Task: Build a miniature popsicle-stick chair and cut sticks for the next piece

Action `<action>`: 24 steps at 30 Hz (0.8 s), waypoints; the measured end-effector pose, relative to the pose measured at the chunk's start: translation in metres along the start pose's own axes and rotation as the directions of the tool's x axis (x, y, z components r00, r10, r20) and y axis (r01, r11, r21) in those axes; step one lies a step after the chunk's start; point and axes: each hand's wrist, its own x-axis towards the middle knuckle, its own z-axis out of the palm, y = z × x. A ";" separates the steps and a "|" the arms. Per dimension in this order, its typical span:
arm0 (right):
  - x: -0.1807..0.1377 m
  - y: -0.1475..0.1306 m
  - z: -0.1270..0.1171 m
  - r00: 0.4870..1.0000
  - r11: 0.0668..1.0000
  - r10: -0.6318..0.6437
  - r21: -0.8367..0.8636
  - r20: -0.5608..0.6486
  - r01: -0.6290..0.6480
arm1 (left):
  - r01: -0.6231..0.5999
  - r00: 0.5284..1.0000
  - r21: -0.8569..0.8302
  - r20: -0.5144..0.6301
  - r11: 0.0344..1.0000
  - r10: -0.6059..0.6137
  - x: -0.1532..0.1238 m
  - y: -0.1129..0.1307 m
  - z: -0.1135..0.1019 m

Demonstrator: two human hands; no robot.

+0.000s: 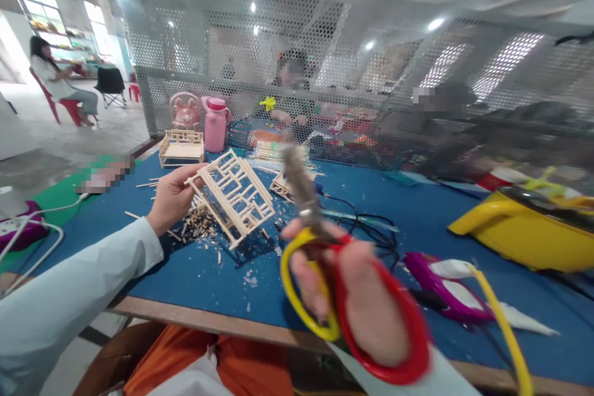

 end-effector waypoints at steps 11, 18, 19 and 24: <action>0.036 0.000 0.039 0.964 0.980 0.063 0.166 0.259 -0.109 | -0.078 0.997 0.077 0.014 0.994 0.077 0.002 0.004 -0.006; 0.036 0.010 0.049 0.962 0.928 0.123 0.317 0.242 -0.199 | -0.107 0.994 0.101 0.003 0.989 0.107 0.002 0.006 -0.005; 0.037 0.012 0.053 0.967 0.921 0.118 0.338 0.226 -0.192 | -0.107 0.994 0.102 0.003 0.989 0.107 0.001 0.006 -0.006; 0.043 0.022 0.067 0.992 0.926 0.058 0.365 0.108 -0.094 | -0.083 0.997 0.111 0.008 0.990 0.083 0.001 0.009 -0.006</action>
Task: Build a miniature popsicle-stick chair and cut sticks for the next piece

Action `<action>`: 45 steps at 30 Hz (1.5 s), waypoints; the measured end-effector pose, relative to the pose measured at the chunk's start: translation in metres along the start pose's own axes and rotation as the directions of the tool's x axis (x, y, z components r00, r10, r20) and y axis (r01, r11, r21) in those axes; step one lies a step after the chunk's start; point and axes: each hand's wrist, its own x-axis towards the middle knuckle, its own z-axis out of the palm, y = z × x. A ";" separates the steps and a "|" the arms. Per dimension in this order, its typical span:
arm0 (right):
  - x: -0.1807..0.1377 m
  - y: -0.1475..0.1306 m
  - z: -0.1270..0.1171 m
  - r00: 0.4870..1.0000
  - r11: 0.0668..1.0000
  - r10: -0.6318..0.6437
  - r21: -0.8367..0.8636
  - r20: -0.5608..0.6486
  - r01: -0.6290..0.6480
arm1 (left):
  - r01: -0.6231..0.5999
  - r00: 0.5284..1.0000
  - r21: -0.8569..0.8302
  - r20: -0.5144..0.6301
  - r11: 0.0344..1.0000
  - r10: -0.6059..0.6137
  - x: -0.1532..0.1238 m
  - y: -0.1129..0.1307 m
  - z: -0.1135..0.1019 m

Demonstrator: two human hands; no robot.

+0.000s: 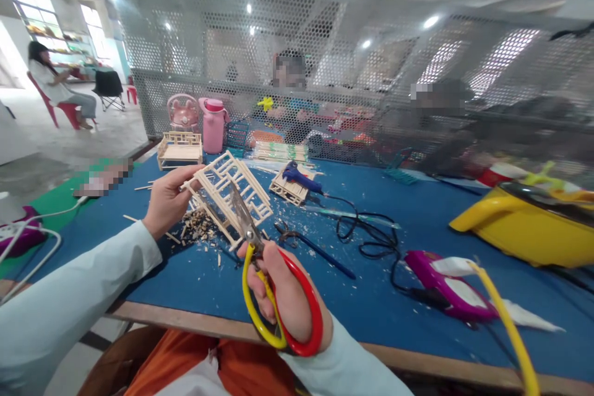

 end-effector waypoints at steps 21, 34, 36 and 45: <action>-0.007 0.003 0.004 0.991 0.971 -0.110 -0.219 -0.071 0.092 | -0.017 1.000 0.010 0.004 1.000 0.017 0.000 -0.002 0.000; -0.010 -0.053 -0.007 0.830 0.809 -0.552 -0.297 -0.086 0.507 | -0.025 1.000 -0.025 0.019 0.999 0.025 -0.001 -0.002 0.000; -0.017 -0.063 -0.012 0.787 0.752 -0.610 -0.376 -0.086 0.542 | -0.026 0.999 -0.041 0.036 0.999 0.027 0.000 -0.002 0.000; -0.010 -0.084 -0.025 0.929 0.205 -0.226 -0.918 0.293 0.339 | 0.002 0.993 -0.055 0.120 0.998 0.004 0.002 -0.001 -0.003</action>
